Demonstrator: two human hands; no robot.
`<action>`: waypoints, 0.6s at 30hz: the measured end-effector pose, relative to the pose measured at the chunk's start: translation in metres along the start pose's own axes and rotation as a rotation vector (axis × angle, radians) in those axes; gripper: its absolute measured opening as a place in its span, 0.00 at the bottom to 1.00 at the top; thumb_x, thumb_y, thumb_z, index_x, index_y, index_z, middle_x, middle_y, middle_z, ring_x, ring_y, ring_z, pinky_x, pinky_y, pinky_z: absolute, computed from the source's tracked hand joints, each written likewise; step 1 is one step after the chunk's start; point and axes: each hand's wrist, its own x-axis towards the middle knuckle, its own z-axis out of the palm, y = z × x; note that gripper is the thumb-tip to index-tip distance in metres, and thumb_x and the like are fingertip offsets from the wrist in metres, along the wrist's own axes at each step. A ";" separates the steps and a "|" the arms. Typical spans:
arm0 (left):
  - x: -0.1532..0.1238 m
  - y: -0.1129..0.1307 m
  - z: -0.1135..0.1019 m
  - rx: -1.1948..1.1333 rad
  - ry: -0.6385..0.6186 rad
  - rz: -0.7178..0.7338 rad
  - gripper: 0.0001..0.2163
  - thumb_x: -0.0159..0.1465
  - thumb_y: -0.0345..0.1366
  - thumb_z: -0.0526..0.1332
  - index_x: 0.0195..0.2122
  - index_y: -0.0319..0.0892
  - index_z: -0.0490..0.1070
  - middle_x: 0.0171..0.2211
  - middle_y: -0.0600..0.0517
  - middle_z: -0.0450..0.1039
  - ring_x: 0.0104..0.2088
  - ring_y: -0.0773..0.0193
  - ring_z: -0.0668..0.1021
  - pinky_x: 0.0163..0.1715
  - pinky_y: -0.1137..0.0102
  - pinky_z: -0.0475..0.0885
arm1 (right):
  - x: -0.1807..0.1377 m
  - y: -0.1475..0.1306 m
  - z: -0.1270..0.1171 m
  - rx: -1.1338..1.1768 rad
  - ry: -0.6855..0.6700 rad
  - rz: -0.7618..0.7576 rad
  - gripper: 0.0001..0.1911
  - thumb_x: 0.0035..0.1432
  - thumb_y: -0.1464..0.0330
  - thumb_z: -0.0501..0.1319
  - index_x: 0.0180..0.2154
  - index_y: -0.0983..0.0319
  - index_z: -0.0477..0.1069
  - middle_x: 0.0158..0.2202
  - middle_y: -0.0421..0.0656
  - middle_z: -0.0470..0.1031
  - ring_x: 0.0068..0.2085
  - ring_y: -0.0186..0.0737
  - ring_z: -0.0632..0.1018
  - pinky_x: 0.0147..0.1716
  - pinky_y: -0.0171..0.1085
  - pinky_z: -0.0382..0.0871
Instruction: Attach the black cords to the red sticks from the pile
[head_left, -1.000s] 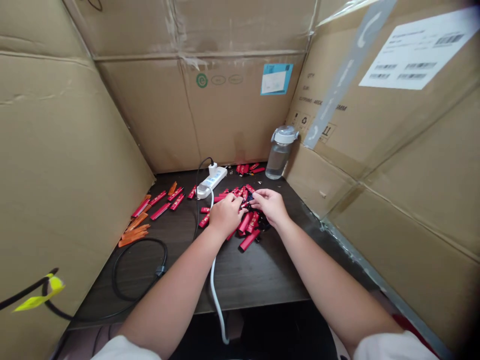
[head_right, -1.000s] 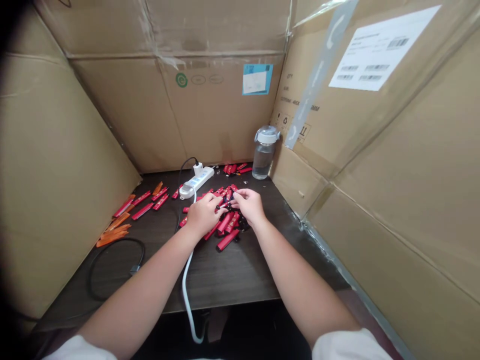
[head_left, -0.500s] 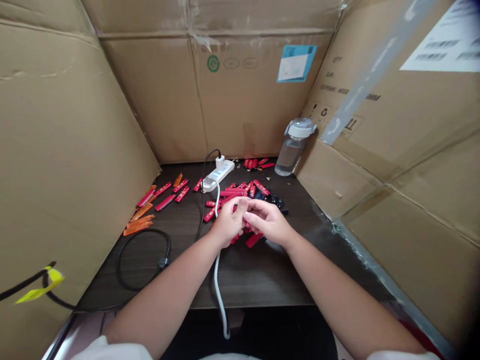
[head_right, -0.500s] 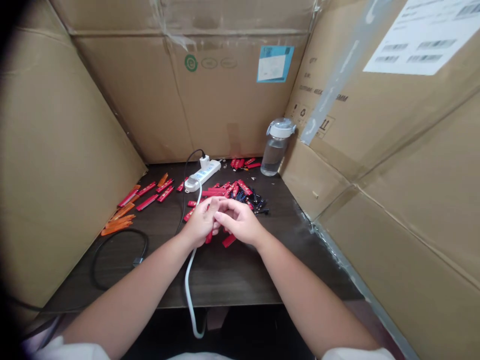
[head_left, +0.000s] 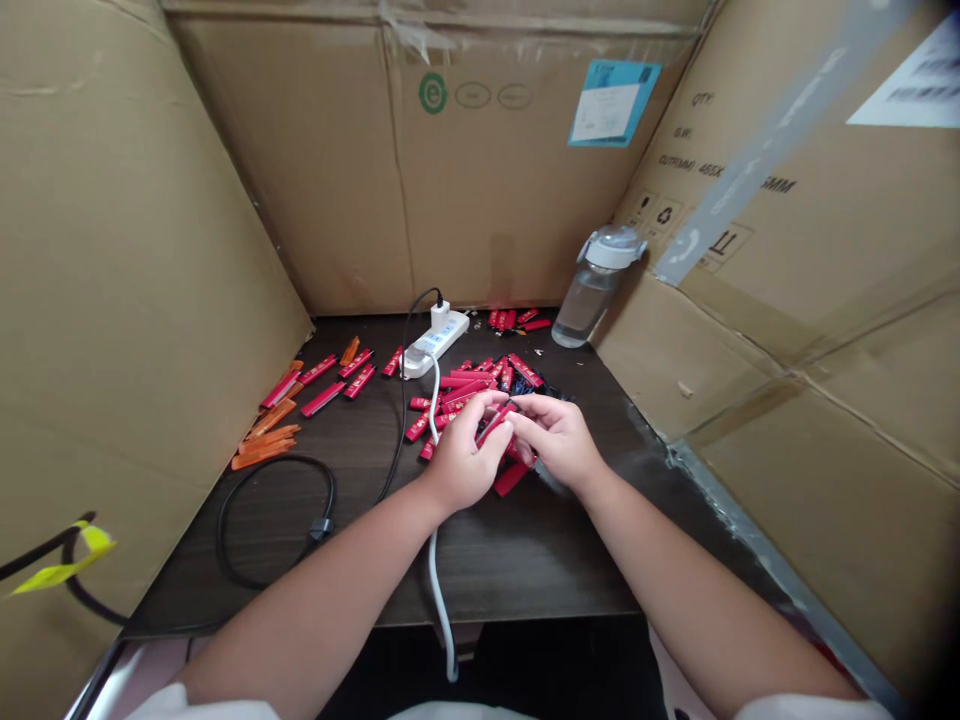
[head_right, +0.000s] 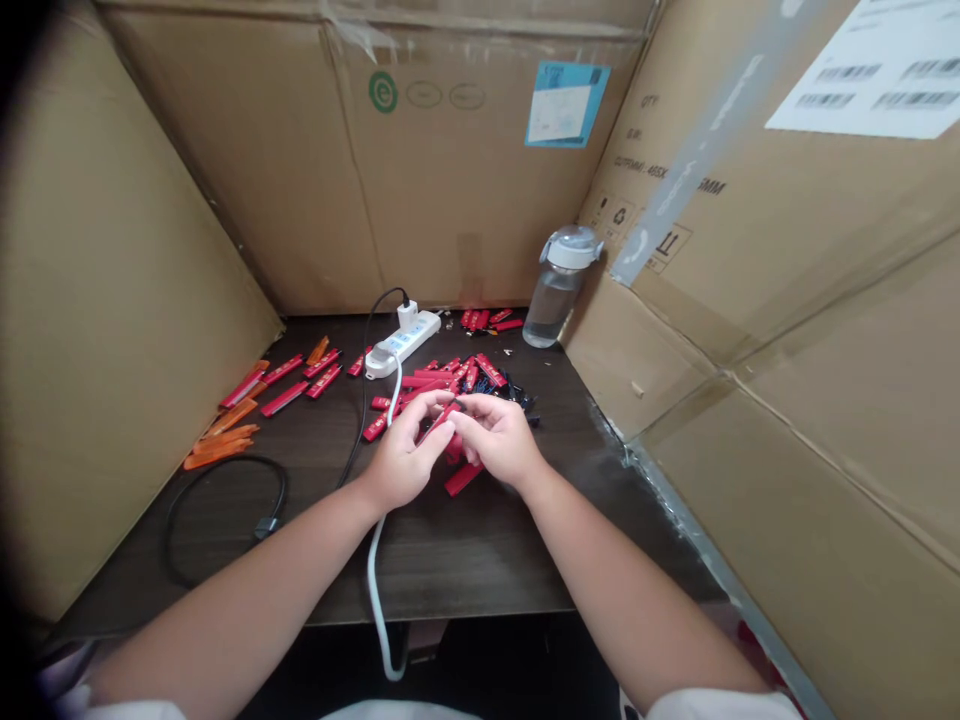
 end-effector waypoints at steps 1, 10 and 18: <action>0.000 -0.001 -0.001 0.053 -0.004 0.061 0.14 0.64 0.35 0.57 0.50 0.40 0.67 0.46 0.45 0.73 0.45 0.60 0.76 0.48 0.65 0.71 | 0.000 0.001 -0.001 -0.016 0.001 -0.003 0.17 0.54 0.59 0.65 0.40 0.67 0.73 0.14 0.34 0.67 0.13 0.28 0.65 0.13 0.30 0.59; 0.001 -0.016 0.002 -0.102 -0.045 -0.026 0.18 0.64 0.36 0.56 0.55 0.40 0.68 0.50 0.43 0.74 0.46 0.57 0.78 0.46 0.63 0.74 | -0.001 0.005 -0.004 -0.196 -0.007 -0.097 0.13 0.62 0.59 0.55 0.35 0.62 0.72 0.17 0.36 0.67 0.15 0.30 0.65 0.15 0.31 0.59; -0.002 -0.015 0.007 -0.185 -0.121 -0.074 0.20 0.63 0.35 0.56 0.57 0.40 0.67 0.44 0.45 0.77 0.26 0.67 0.77 0.30 0.68 0.76 | 0.000 0.006 -0.005 -0.475 0.022 -0.250 0.10 0.60 0.69 0.51 0.26 0.59 0.62 0.18 0.37 0.69 0.20 0.34 0.69 0.23 0.34 0.62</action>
